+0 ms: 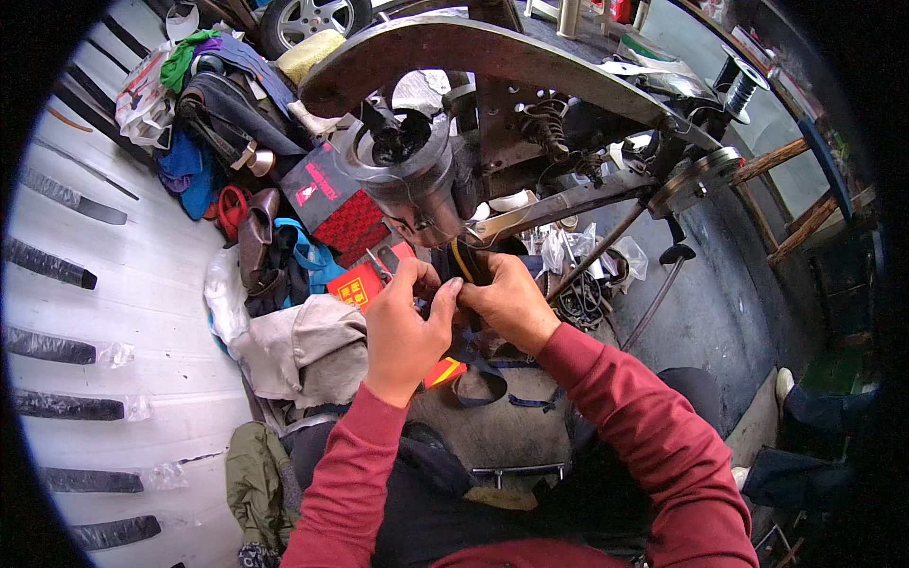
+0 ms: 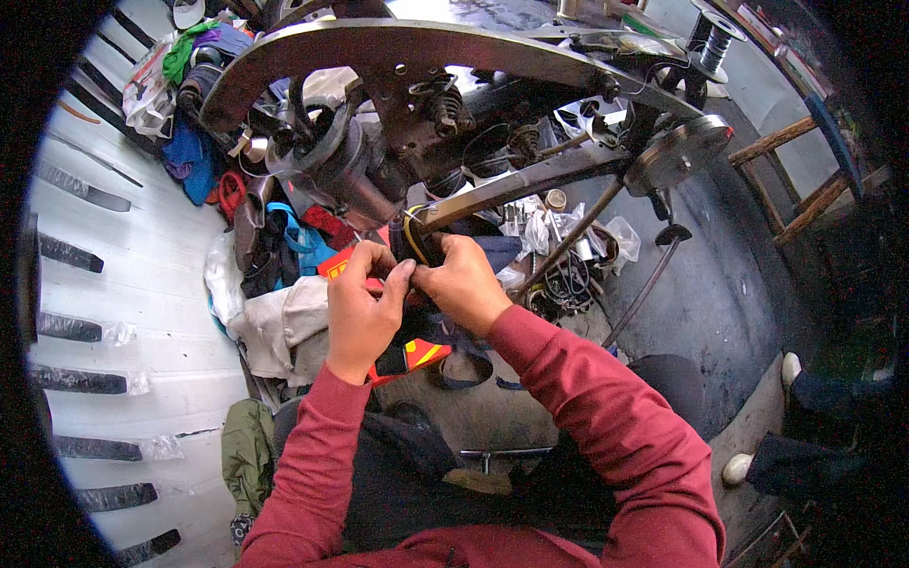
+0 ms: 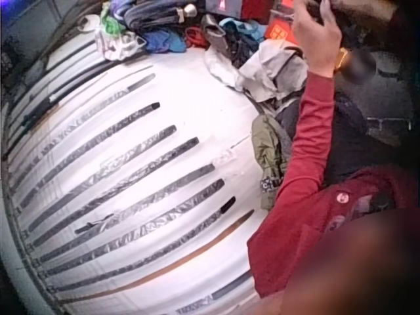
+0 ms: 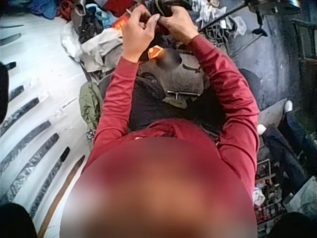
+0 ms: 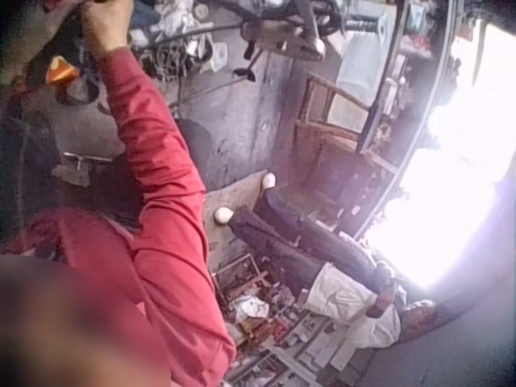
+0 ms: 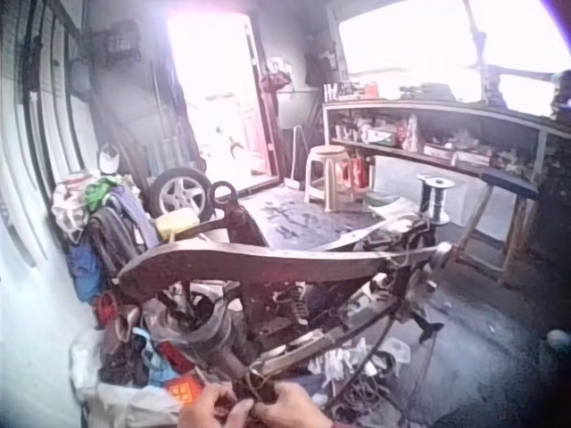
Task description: The person sits on the floor and uses a manual sewing machine to stitch a yellow strip onto a blue bag. They repeatedly guide the bag under the needle and turn the handwheel to advance the stitching.
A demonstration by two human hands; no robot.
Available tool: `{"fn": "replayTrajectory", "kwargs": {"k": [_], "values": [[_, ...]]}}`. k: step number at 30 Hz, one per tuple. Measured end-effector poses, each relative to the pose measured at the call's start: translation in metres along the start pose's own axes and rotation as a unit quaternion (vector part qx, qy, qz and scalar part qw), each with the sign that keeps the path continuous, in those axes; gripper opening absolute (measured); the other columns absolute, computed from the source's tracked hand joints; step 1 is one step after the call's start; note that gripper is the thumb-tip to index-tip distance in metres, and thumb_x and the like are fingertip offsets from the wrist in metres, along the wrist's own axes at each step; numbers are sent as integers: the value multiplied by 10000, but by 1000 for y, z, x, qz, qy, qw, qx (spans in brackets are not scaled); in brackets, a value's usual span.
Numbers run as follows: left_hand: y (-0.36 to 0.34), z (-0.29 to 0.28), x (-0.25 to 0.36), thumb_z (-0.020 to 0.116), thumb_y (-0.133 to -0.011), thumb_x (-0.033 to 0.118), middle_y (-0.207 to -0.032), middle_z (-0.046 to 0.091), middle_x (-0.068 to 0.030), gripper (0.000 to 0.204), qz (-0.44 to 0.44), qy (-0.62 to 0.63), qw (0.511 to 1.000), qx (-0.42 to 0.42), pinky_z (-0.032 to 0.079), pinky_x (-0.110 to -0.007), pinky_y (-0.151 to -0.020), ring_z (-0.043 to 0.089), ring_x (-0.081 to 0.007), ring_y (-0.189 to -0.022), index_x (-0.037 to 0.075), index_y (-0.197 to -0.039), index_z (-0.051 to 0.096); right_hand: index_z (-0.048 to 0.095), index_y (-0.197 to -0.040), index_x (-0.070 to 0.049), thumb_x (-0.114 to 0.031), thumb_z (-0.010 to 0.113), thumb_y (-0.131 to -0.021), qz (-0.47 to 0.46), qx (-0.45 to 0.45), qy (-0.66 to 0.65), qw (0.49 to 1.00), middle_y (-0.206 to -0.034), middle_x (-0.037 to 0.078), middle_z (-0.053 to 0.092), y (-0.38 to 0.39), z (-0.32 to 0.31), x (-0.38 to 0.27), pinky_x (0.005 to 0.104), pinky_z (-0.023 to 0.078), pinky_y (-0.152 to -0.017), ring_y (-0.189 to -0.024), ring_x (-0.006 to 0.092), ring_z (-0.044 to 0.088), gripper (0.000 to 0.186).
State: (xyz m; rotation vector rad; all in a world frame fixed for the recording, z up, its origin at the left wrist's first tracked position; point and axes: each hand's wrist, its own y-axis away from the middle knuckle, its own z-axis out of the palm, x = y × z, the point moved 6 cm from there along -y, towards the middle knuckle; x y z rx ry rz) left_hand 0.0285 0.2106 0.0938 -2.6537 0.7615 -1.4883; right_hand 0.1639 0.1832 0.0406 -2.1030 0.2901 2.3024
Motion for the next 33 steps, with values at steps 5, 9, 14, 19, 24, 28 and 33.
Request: {"fn": "replayTrajectory", "kwargs": {"k": [5, 9, 14, 19, 24, 28, 33], "values": [[-4, 2, 6, 685, -886, 92, -727, 635, -131, 132, 21, -88, 996, 19, 489, -331, -594, 639, -199, -633, 2, -876, 590, 643, -1151, 72, -40, 632, -865, -25, 6, 24, 999, -1015, 80, 722, 2, -2, 2, 298, 536, -806, -890, 118, 647, 307], [0, 3, 6, 686, -875, 74, -747, 650, -132, 117, 52, -134, 989, 21, 499, -317, -588, 660, -205, -647, 4, -883, 593, 610, -1213, 57, -33, 632, -900, -4, -3, -32, 999, -1011, 36, 696, 4, 1, 4, 248, 527, -739, -848, 73, 616, 326], [3, 2, -8, 661, -890, 51, -762, 657, -86, 79, 10, -14, 999, 38, 521, -310, -648, 643, -177, -693, 7, -910, 599, 593, -1219, 34, -43, 664, -898, 34, -11, -95, 995, -992, 39, 687, 6, 1, 3, 247, 532, -704, -828, 81, 638, 338], [5, 0, -14, 668, -885, 60, -766, 668, -130, 89, -8, 38, 999, 36, 523, -332, -653, 674, -241, -681, 4, -912, 604, 573, -1234, 25, -85, 698, -911, 60, -5, -126, 990, -981, 49, 690, 13, -5, 4, 247, 537, -687, -815, 94, 655, 364], [5, 0, -11, 659, -889, 53, -776, 669, -136, 83, 6, 29, 999, 36, 527, -331, -674, 680, -248, -704, 1, -916, 600, 666, -1045, 36, -143, 679, -952, -7, 42, 53, 998, -860, 7, 679, 18, -18, -8, 227, 504, -679, -773, 65, 610, 202], [4, -1, -7, 658, -891, 55, -779, 668, -139, 84, 20, 11, 999, 37, 528, -340, -676, 683, -257, -710, 3, -923, 601, 698, -977, 28, -193, 670, -971, -16, 56, 97, 994, -817, -7, 666, 21, -23, -15, 209, 454, -640, -725, 43, 560, 222], [5, -1, -4, 630, -910, 37, -789, 650, -98, 75, 10, -2, 999, 31, 514, -299, -727, 637, -146, -757, -27, -920, 592, 701, -1011, 28, -176, 678, -962, 43, 4, -64, 997, -834, 10, 684, 17, -14, -7, 222, 483, -637, -721, 53, 593, 211]]}}
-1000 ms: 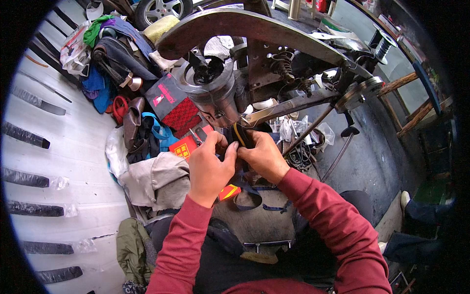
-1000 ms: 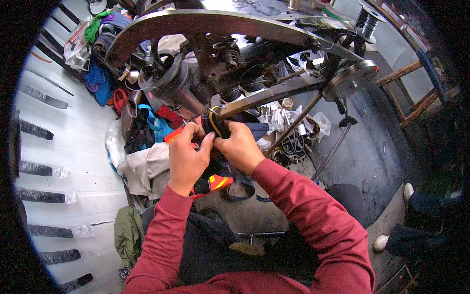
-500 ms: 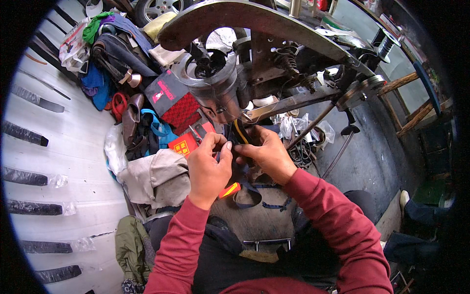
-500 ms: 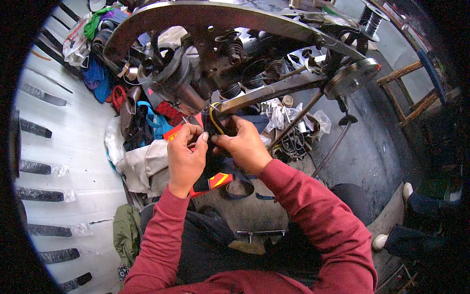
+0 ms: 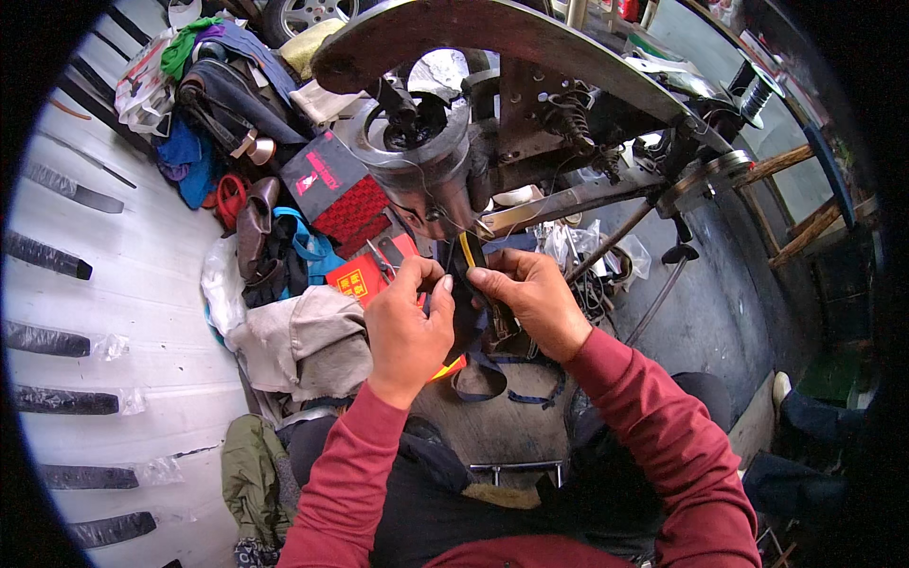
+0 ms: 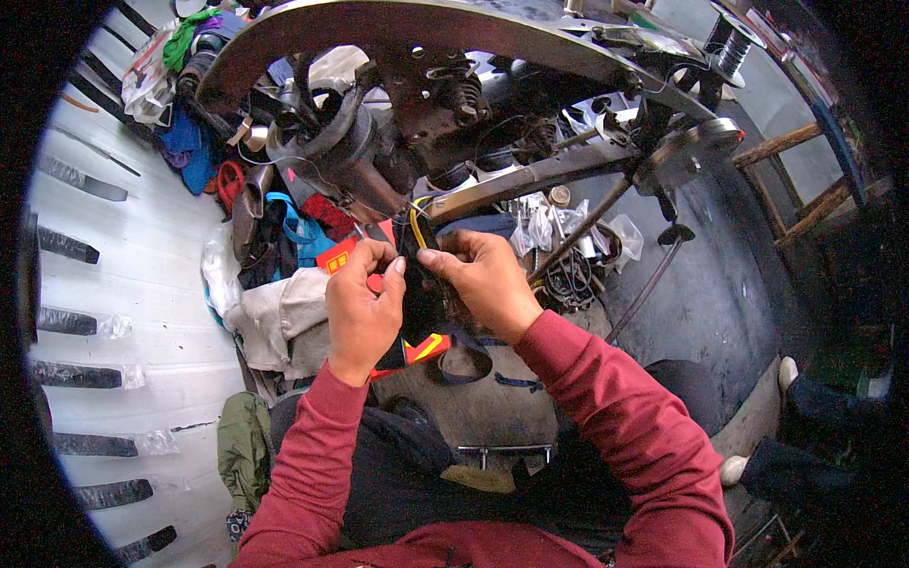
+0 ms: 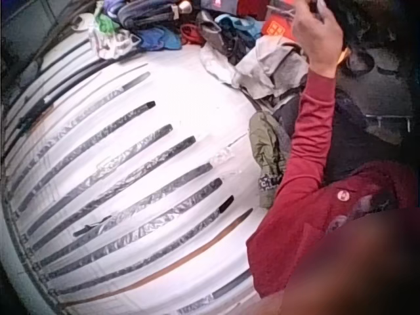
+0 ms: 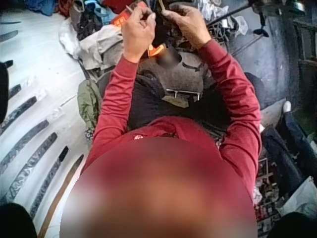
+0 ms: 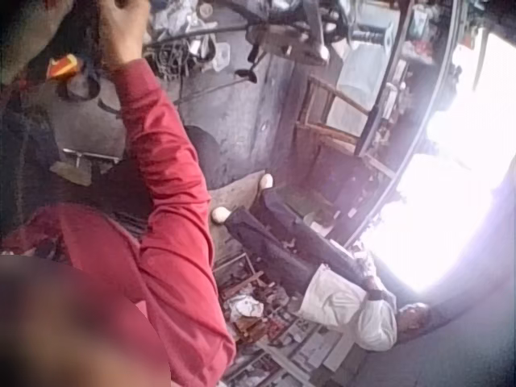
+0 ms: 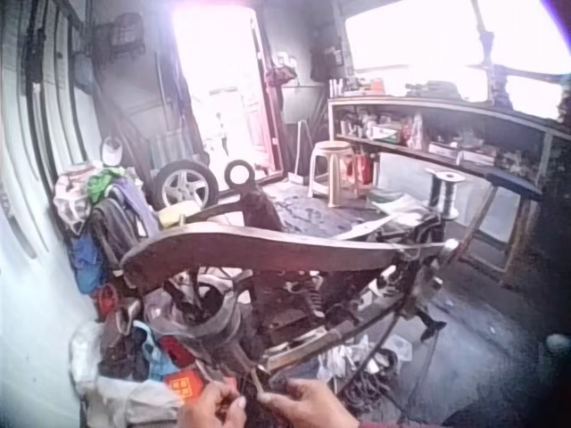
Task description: The person sits on the floor and uses a manual sewing machine to stitch a yellow strip onto a blue bag. They repeatedly guide the bag under the needle and turn the handwheel to advance the stitching.
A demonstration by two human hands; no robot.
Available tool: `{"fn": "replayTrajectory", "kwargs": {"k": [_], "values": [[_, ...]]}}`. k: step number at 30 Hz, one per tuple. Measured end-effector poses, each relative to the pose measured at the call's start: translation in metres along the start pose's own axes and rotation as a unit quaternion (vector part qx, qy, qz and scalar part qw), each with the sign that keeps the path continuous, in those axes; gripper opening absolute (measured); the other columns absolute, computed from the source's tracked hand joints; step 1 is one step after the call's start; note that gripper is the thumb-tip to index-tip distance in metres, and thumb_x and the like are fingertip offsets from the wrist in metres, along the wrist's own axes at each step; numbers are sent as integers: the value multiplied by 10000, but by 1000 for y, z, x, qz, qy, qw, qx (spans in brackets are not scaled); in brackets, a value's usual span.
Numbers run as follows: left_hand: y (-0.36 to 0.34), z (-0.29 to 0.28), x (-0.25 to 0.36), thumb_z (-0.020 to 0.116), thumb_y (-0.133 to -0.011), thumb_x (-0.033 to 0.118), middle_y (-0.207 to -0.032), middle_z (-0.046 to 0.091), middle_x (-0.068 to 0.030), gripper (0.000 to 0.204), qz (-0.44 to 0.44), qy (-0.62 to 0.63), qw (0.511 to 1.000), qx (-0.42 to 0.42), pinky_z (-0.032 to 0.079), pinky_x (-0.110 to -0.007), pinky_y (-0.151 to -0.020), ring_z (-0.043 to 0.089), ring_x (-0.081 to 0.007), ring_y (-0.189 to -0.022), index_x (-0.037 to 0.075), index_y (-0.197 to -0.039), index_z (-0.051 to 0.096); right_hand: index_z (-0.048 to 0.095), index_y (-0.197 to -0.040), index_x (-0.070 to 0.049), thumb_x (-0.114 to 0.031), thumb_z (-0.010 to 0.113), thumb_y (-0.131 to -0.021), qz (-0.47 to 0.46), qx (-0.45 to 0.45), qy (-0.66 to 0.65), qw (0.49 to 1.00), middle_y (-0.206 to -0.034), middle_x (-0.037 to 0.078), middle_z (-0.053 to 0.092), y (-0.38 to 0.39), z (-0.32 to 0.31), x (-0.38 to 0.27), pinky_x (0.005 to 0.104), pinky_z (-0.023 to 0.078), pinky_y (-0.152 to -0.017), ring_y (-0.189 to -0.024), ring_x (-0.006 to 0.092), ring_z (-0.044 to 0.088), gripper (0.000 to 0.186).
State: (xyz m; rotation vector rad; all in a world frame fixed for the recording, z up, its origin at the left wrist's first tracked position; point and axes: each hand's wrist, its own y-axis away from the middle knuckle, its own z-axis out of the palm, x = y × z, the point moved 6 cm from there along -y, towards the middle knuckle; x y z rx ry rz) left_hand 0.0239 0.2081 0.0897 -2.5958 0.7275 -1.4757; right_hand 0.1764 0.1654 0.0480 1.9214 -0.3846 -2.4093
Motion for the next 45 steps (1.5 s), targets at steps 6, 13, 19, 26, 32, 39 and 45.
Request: {"fn": "replayTrajectory", "kwargs": {"k": [6, 13, 19, 26, 32, 39, 45], "values": [[0, -1, 4, 668, -886, 69, -803, 679, -139, 105, 18, -12, 1000, 6, 529, -362, -687, 692, -301, -749, 7, -947, 610, 689, -1035, 49, -146, 683, -945, 41, -1, -45, 998, -845, 34, 701, -8, 8, 9, 248, 508, -625, -710, 67, 612, 215], [-1, -5, 5, 666, -878, 70, -817, 675, -138, 105, 24, -29, 999, 15, 522, -374, -710, 679, -297, -772, 3, -941, 613, 689, -1036, 41, -125, 691, -935, 50, -2, -19, 999, -841, 16, 701, -10, 9, 10, 226, 501, -606, -693, 50, 610, 194], [0, -6, 9, 657, -879, 48, -804, 653, -138, 84, 45, -34, 998, 31, 507, -361, -702, 656, -275, -744, -11, -912, 608, 675, -979, 53, -93, 683, -916, -69, 56, 152, 984, -826, 10, 694, -9, 7, 2, 232, 485, -619, -714, 38, 576, 160], [0, -4, 11, 655, -867, 23, -798, 636, -133, 63, 65, -33, 997, 40, 499, -356, -690, 646, -266, -734, -8, -887, 603, 664, -944, 44, -86, 718, -857, -141, 90, 284, 944, -771, 94, 676, -2, 7, -15, 288, 498, -640, -717, 82, 584, 165], [1, -2, 9, 674, -836, 25, -811, 625, -133, 99, 65, -24, 997, 38, 493, -384, -695, 638, -310, -759, 10, -892, 594, 664, -983, 41, -78, 729, -859, -156, 63, 252, 953, -837, 90, 696, -3, 9, -18, 275, 507, -708, -779, 79, 597, 184], [2, -4, 9, 689, -811, 23, -829, 625, -135, 124, 61, -25, 997, 39, 491, -406, -698, 637, -340, -781, 23, -893, 595, 657, -1053, 44, -28, 704, -870, -90, 8, 213, 973, -906, 41, 710, -7, 9, -10, 269, 515, -732, -830, 69, 602, 202], [4, -4, 11, 678, -807, -4, -837, 626, -140, 121, 73, -12, 997, 35, 497, -402, -707, 640, -340, -796, 15, -909, 615, 654, -1072, 49, 22, 660, -855, -83, 5, 222, 971, -898, 37, 702, -7, 9, -10, 264, 523, -751, -833, 69, 605, 219]]}}
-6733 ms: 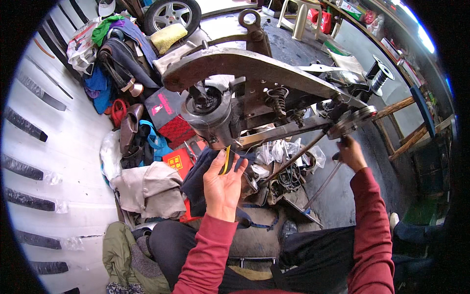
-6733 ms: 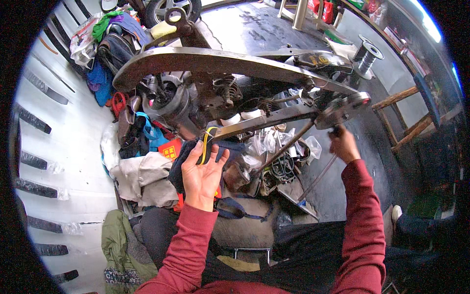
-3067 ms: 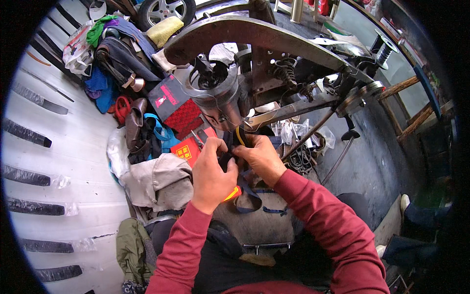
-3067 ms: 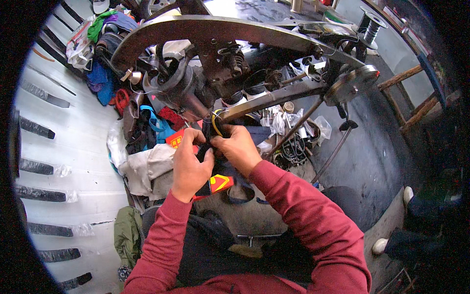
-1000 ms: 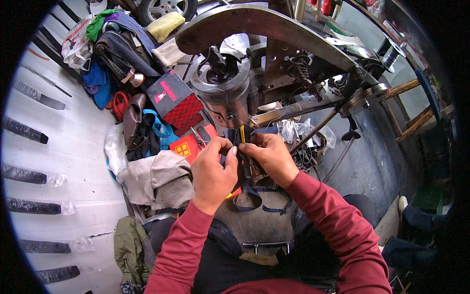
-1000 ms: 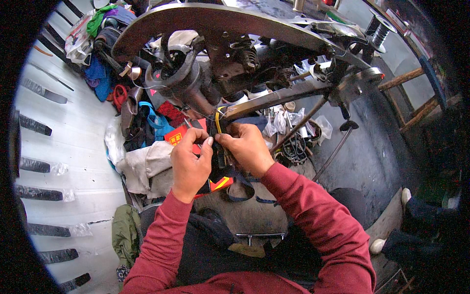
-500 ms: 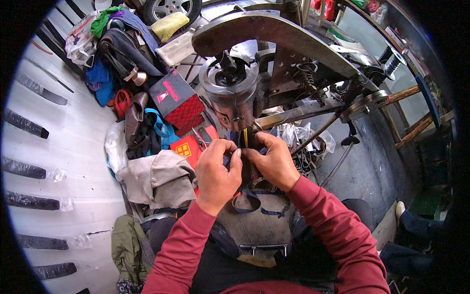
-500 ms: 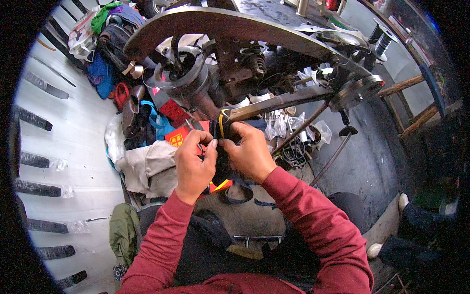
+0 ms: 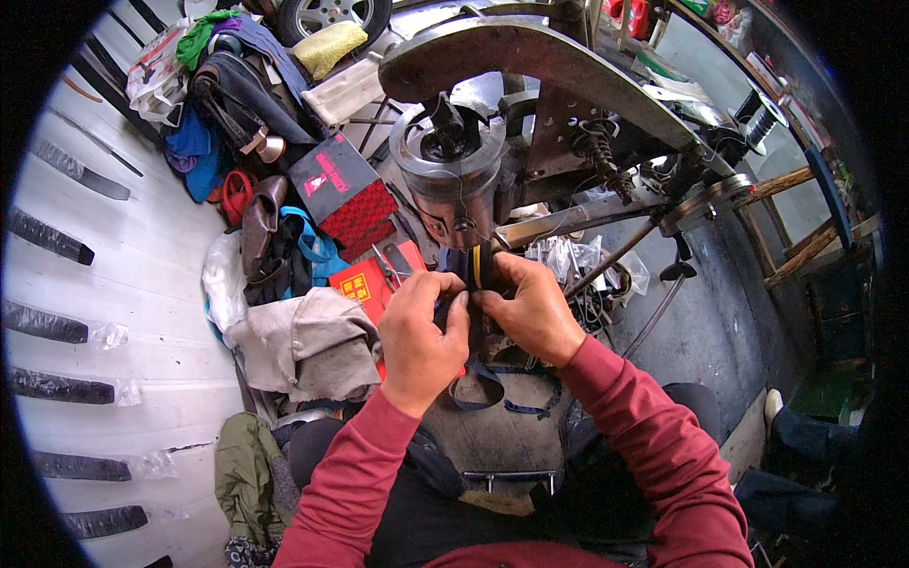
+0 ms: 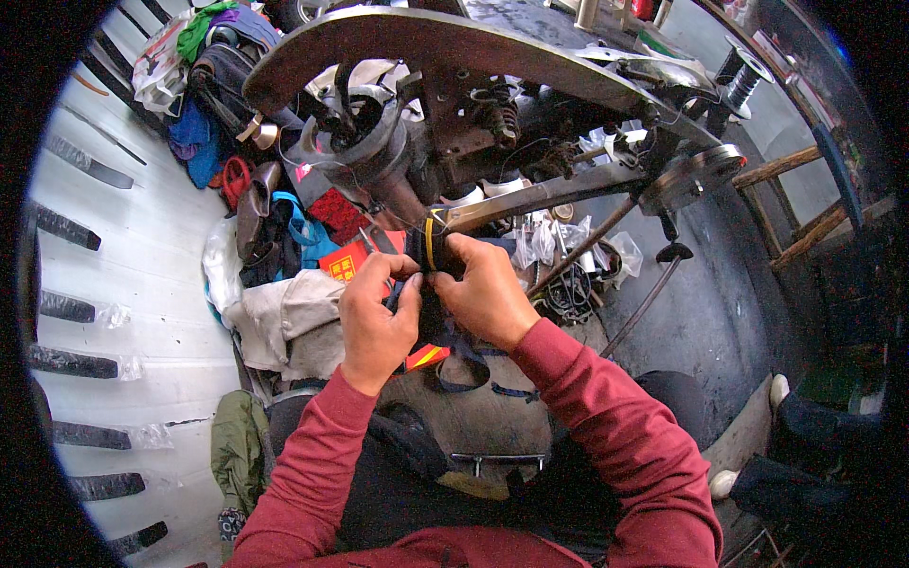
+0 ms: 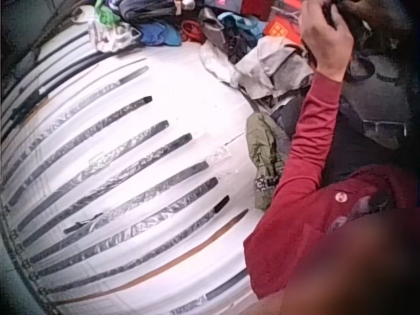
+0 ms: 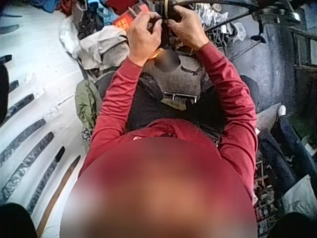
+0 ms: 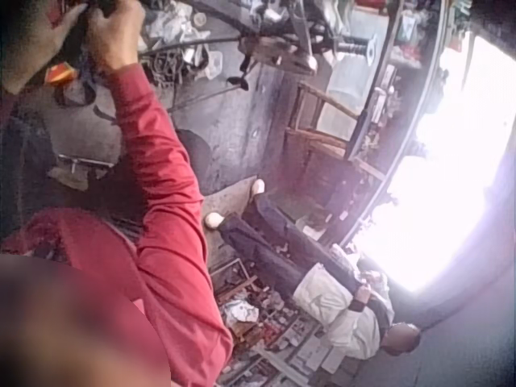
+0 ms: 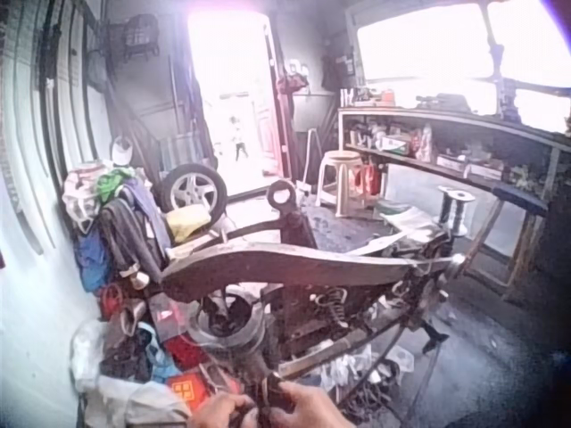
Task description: The person sits on the floor and uses a manual sewing machine to stitch a yellow strip onto a blue bag. They repeatedly guide the bag under the needle and turn the handwheel to advance the stitching.
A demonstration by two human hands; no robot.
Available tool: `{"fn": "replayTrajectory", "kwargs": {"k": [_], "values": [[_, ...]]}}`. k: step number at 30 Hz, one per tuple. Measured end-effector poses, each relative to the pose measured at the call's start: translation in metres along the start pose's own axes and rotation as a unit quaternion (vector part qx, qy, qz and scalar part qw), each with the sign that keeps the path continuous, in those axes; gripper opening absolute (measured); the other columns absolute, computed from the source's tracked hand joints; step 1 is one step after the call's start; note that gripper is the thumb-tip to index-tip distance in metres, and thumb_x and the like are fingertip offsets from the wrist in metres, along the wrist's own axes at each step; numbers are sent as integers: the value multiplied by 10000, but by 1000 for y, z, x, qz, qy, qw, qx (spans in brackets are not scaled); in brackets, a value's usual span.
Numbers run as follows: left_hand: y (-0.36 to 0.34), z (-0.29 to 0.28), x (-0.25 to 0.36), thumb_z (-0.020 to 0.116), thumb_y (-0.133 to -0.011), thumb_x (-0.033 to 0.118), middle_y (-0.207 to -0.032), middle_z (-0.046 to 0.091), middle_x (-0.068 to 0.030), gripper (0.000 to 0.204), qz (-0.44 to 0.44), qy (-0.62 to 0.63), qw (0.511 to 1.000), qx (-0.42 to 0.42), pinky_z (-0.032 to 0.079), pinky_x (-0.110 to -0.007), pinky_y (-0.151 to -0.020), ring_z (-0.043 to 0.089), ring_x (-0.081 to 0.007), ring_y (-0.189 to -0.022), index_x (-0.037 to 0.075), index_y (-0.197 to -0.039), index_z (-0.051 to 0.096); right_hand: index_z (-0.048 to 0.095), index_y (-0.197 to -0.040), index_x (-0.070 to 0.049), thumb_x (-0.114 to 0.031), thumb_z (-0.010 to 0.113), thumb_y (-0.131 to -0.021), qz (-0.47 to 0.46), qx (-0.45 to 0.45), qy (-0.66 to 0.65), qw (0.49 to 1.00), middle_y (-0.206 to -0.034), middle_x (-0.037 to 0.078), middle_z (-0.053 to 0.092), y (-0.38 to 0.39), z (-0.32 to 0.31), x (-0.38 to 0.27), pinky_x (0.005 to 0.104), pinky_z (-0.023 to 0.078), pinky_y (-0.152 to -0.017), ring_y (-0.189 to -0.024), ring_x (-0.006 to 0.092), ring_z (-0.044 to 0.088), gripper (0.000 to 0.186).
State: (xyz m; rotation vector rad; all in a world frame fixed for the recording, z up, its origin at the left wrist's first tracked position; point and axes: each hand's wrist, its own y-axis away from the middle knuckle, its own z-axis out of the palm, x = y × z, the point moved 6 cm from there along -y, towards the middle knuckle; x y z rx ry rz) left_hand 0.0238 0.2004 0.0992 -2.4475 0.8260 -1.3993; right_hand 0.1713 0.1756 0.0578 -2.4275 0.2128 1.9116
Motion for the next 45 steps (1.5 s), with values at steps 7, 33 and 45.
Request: {"fn": "replayTrajectory", "kwargs": {"k": [7, 33, 45], "values": [[4, -1, -4, 611, -857, -51, -890, 665, -148, 112, 1, 4, 1000, -17, 512, -353, -781, 673, -292, -847, -20, -960, 644, 658, -1065, 61, 19, 655, -848, -35, 20, 67, 997, -892, 66, 720, -3, 0, 5, 278, 535, -729, -822, 76, 623, 221], [6, -10, -5, 600, -867, -58, -891, 661, -147, 149, -26, 50, 998, -23, 504, -331, -768, 664, -283, -829, -20, -989, 675, 669, -987, 66, -43, 642, -890, -14, -36, -61, 997, -753, 97, 682, 2, 8, 9, 308, 505, -677, -744, 71, 563, 148], [9, -11, -6, 539, -906, -54, -922, 655, -148, 178, -28, 52, 998, -27, 500, -331, -796, 659, -278, -867, -20, -1023, 668, 710, -991, 42, -113, 696, -917, 18, -53, -110, 992, -808, -2, 698, 4, 10, -2, 284, 497, -655, -752, 40, 559, 173]]}}
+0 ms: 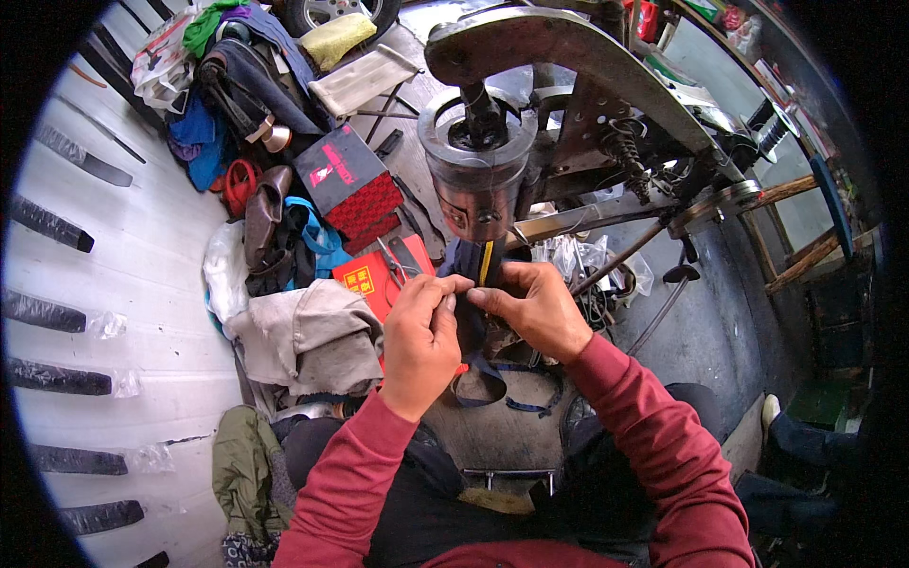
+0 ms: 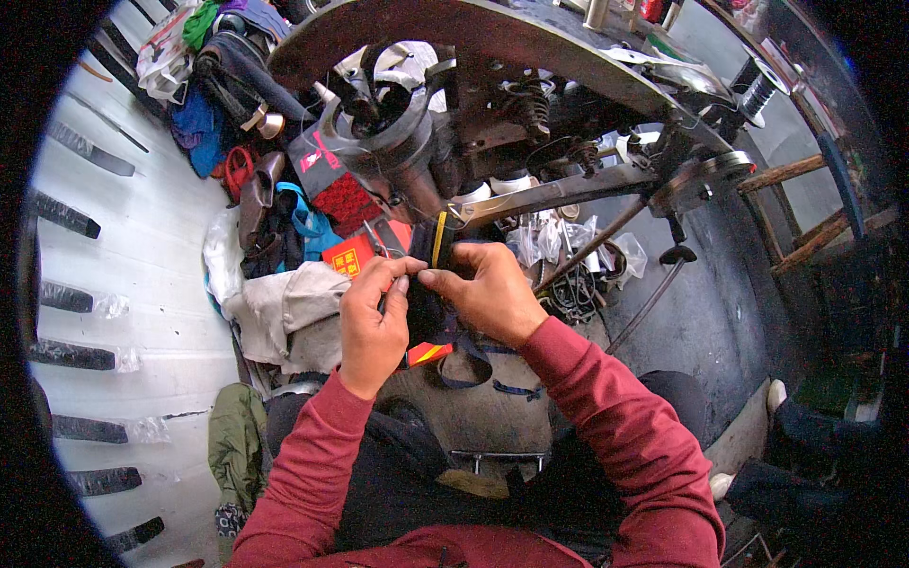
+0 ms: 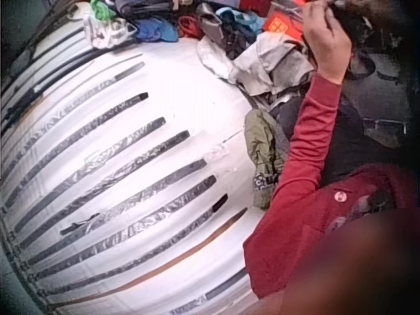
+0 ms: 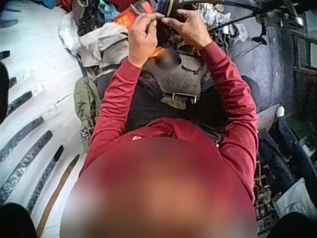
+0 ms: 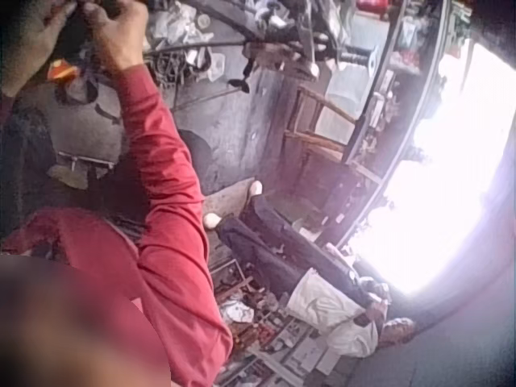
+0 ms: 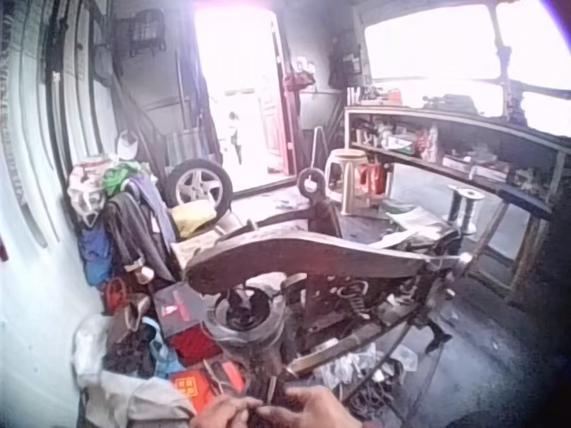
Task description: The person sits on the floor and uses a manual sewing machine to stitch a yellow strip onto a blue bag. They repeatedly guide the bag under the needle and turn the handwheel to advance the stitching.
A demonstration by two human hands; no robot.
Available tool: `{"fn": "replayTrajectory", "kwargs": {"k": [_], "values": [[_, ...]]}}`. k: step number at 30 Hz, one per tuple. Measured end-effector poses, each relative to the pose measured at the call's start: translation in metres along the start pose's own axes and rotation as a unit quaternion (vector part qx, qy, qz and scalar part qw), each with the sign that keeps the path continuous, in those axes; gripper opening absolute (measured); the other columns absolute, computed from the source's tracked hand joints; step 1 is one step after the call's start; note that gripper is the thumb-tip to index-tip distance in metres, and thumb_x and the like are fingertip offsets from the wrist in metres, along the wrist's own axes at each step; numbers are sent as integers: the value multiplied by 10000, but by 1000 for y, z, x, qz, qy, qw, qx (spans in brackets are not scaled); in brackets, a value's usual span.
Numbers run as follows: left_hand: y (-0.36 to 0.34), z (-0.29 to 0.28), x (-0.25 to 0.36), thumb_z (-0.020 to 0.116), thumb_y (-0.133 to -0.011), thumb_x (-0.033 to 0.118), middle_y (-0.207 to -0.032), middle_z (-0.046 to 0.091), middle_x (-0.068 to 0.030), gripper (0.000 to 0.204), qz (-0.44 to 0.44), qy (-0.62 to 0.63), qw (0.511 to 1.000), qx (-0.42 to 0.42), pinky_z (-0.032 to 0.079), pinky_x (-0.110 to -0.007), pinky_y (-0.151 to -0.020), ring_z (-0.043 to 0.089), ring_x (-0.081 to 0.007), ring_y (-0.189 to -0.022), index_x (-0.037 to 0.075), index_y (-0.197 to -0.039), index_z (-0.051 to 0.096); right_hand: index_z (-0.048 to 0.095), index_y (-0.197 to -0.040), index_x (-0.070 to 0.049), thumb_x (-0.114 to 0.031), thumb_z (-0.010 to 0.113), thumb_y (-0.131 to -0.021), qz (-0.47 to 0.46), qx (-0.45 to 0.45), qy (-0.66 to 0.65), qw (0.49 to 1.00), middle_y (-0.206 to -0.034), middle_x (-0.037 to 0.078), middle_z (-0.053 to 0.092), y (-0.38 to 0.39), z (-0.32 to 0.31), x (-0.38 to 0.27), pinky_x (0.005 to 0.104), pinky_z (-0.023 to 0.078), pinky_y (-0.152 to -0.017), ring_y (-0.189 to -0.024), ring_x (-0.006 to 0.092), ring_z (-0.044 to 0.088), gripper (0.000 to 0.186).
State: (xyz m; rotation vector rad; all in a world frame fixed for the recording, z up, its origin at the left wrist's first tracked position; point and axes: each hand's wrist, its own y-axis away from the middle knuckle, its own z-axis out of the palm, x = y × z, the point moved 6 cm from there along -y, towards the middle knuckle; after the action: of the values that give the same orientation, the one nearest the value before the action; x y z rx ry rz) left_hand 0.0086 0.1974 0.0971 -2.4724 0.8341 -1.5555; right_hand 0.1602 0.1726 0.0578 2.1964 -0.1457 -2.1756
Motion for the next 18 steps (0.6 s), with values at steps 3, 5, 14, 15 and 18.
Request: {"fn": "replayTrajectory", "kwargs": {"k": [3, 5, 14, 15, 18], "values": [[0, 0, -2, 524, -919, -55, -920, 656, -133, 186, 7, 2, 1000, -4, 500, -331, -810, 657, -264, -869, -18, -1037, 664, 719, -988, 26, -134, 701, -927, 40, 24, 59, 997, -794, -24, 679, -1, -3, 2, 264, 478, -612, -714, 31, 547, 173], [0, 0, -3, 517, -931, -43, -924, 657, -125, 177, -4, 18, 1000, 14, 500, -330, -816, 652, -256, -868, -23, -1039, 657, 721, -978, 25, -135, 697, -931, 46, 22, 19, 998, -771, -34, 661, -2, -1, 2, 254, 460, -585, -685, 31, 539, 169], [65, 25, 12, 537, -1001, 197, -766, 631, -96, 255, -123, 154, 968, -156, 487, -294, -716, 616, -145, -756, -4, -891, 649, 717, -891, 11, -145, 699, -927, 99, 37, -20, 994, -755, -32, 652, 0, 1, 9, 239, 445, -581, -665, 32, 533, 161], [79, 42, 2, 498, -1038, 322, -784, 653, -88, 404, -218, 202, 929, -219, 486, -284, -728, 620, -136, -784, -1, -863, 667, 723, -885, 11, -149, 698, -926, 100, 38, -5, 994, -752, -31, 658, 0, 1, 9, 240, 443, -572, -660, 33, 532, 167], [102, 85, -18, 393, -1001, 649, -1202, 669, -120, 692, -418, 460, 748, -234, 511, -380, -910, 638, -229, -1091, 65, -1307, 604, 726, -876, 10, -139, 701, -919, 92, 45, -47, 994, -767, -21, 670, 0, 4, 7, 244, 451, -586, -666, 32, 533, 158]]}}
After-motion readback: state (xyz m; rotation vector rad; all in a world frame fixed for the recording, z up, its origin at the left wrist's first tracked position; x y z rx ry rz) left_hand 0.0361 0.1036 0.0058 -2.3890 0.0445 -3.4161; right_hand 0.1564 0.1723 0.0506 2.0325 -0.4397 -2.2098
